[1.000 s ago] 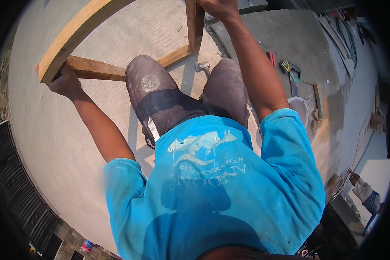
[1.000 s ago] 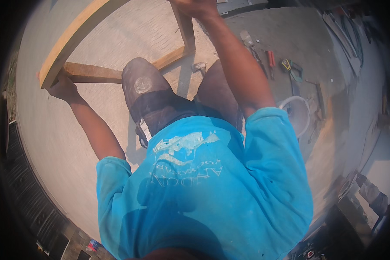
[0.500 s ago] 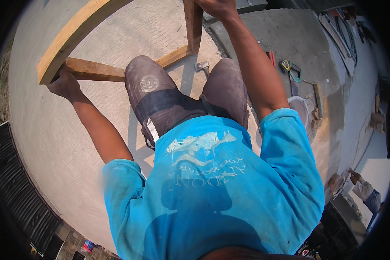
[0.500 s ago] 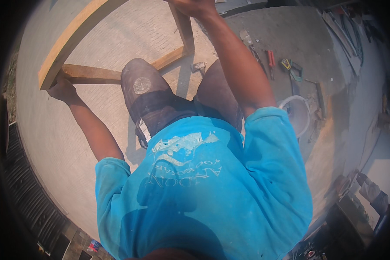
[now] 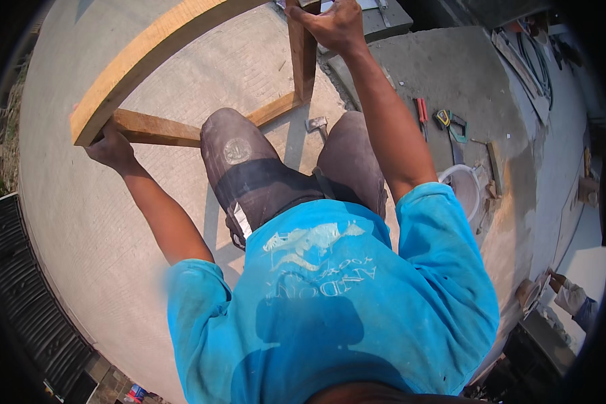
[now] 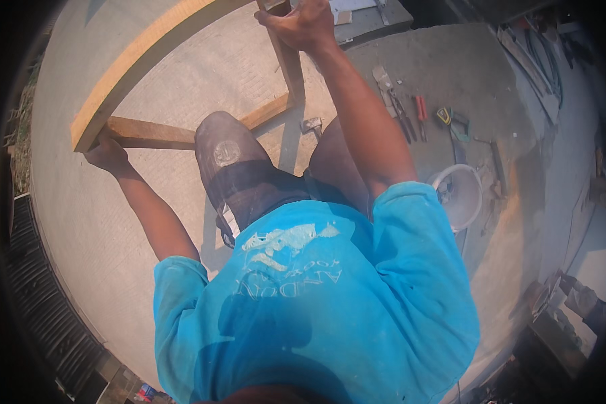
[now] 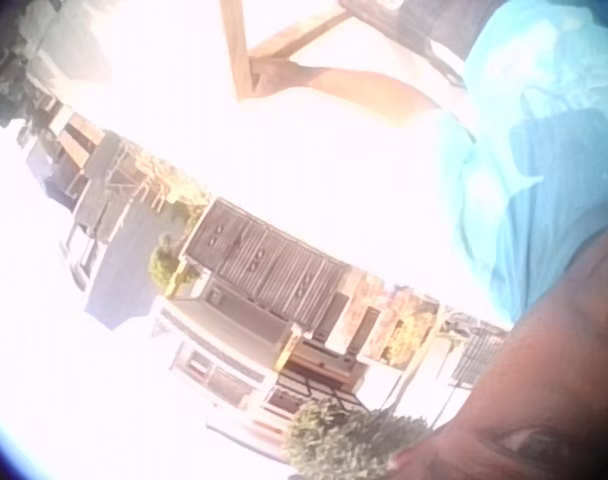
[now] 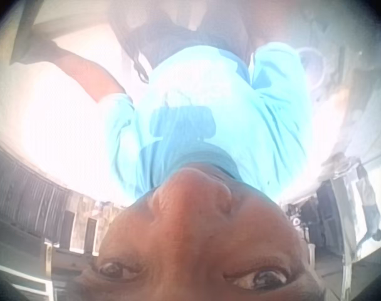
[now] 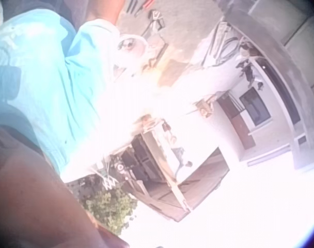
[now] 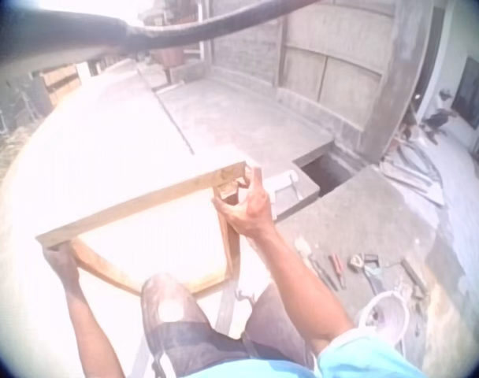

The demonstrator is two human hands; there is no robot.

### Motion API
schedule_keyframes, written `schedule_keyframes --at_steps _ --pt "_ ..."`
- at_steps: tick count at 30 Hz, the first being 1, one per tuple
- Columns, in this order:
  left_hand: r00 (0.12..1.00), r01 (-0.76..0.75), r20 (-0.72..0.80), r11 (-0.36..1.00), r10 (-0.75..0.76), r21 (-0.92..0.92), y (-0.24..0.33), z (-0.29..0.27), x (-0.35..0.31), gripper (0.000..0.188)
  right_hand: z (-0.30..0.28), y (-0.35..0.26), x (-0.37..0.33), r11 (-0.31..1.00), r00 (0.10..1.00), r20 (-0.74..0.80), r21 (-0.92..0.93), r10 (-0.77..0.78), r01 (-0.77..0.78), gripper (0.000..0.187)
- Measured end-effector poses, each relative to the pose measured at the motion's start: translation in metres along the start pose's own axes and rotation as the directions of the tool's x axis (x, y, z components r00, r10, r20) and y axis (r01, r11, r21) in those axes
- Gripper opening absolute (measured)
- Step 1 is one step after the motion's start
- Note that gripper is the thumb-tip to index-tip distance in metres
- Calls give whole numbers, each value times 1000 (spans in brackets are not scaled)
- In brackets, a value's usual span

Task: The person assembles a wooden frame by joining pieces with nails and a hammer. They position the wood, insert nails, and hammer them in to secure the joints.

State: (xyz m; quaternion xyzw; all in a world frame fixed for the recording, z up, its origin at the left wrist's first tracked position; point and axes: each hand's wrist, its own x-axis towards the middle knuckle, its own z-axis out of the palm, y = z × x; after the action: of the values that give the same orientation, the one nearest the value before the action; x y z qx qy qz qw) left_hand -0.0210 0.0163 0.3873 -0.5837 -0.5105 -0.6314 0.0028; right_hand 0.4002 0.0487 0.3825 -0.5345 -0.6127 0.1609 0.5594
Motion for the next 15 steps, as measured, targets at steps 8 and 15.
schedule_keyframes --at_steps 8,15 --pt "1000 5 -5 1000 -5 -20 4 1 -1 51 -4 15 2 999 999 10 -29 -35 35 81" --pt "1000 -22 -19 998 21 -55 2 3 0 43 2 11 4 994 999 10 104 -34 33 78"
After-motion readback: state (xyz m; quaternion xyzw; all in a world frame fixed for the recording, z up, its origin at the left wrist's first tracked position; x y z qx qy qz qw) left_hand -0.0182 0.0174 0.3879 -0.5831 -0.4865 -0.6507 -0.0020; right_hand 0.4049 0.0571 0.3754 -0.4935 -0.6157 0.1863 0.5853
